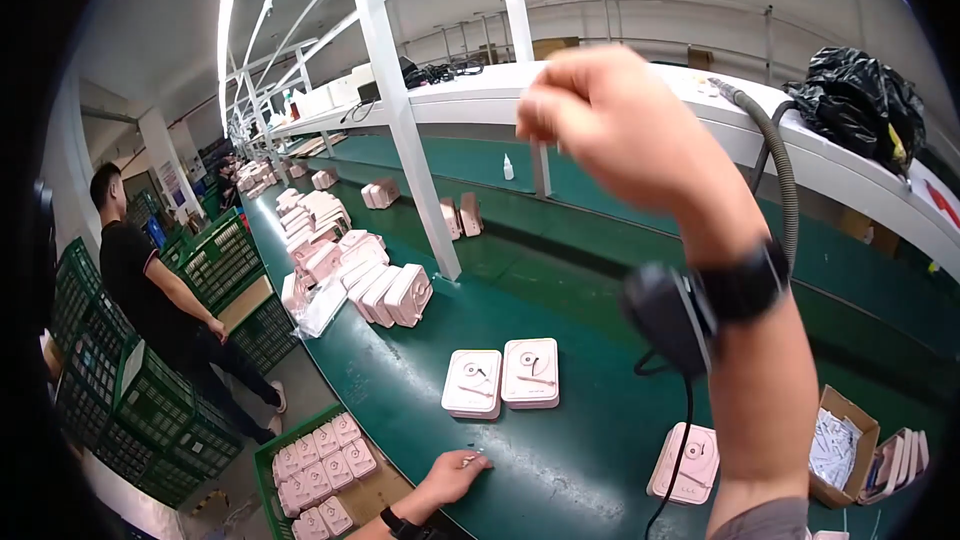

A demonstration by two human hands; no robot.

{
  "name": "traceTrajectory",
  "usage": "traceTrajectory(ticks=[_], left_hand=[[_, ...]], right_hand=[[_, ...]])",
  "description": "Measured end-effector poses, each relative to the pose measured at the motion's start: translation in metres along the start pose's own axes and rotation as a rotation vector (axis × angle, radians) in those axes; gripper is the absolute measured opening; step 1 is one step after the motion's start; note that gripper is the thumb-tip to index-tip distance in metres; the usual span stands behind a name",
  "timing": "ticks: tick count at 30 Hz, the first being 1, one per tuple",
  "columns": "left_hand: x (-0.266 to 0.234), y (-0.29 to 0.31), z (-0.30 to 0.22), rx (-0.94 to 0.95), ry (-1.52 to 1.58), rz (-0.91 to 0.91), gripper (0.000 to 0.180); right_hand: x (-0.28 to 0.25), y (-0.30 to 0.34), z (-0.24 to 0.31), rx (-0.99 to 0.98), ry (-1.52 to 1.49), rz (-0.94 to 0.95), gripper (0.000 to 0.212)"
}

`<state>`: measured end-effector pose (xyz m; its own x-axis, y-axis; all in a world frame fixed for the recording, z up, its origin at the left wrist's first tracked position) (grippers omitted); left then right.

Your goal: The person picks up a white component and a strip of lights by hand, then presses the strip into the center of the component. After repeating this process for several units, the person places the assembled devices onto the green workbench.

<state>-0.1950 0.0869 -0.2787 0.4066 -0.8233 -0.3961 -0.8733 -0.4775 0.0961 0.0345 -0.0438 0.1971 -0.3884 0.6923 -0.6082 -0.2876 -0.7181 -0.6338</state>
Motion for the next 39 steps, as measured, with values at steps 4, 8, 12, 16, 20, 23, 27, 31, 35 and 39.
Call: traceTrajectory(ticks=[4, 8, 12, 16, 20, 23, 27, 31, 35, 39], left_hand=[[-0.003, -0.015, 0.015, -0.33, 0.482, 0.119, 0.028], [0.006, -0.015, 0.015, -0.24, 0.451, 0.183, 0.024], [0.005, -0.002, 0.01, -0.124, 0.404, 0.218, 0.033], [-0.039, 0.001, -0.031, -0.505, 0.629, 0.375, 0.03], [-0.025, 0.0, 0.011, -0.306, 0.321, 0.393, 0.025], [-0.043, -0.012, 0.004, 0.005, 0.157, 0.267, 0.025], [-0.099, -0.02, -0.006, -0.284, 0.183, 0.285, 0.025], [-0.153, -0.014, -0.008, -0.316, 0.036, 0.158, 0.025], [-0.204, 0.01, -0.015, -0.45, 0.275, 0.089, 0.024], [-0.215, 0.02, 0.028, -0.678, 0.432, 0.154, 0.026]], right_hand=[[-0.024, -0.106, -0.069, 0.279, 0.251, -0.23, 0.023], [0.011, -0.158, -0.114, 0.33, 0.414, -0.235, 0.025], [0.072, -0.221, -0.159, 0.252, 0.753, -0.1, 0.026], [0.101, -0.262, -0.212, 0.319, 0.868, 0.007, 0.031], [0.09, -0.27, -0.269, 0.249, 0.975, 0.13, 0.033], [0.066, -0.248, -0.292, 0.164, 0.915, 0.103, 0.03], [0.123, -0.292, -0.203, 0.227, 0.784, 0.03, 0.023], [0.182, -0.273, -0.112, 0.137, 0.755, -0.036, 0.018], [0.148, -0.212, -0.19, 0.089, 0.763, -0.101, 0.015], [0.033, -0.105, -0.478, 0.167, 0.816, -0.243, 0.017]])
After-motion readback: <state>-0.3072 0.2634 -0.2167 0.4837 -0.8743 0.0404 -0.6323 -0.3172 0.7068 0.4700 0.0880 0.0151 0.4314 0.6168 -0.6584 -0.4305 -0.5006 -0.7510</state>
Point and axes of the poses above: each hand's wrist, its own y-axis away from the middle knuckle, its own x-axis out of the palm, z = x × y, the point moved 5 cm from there along -y, towards the middle knuckle, and after that the axes turned 2 degrees about x, right-handed, at the moved point
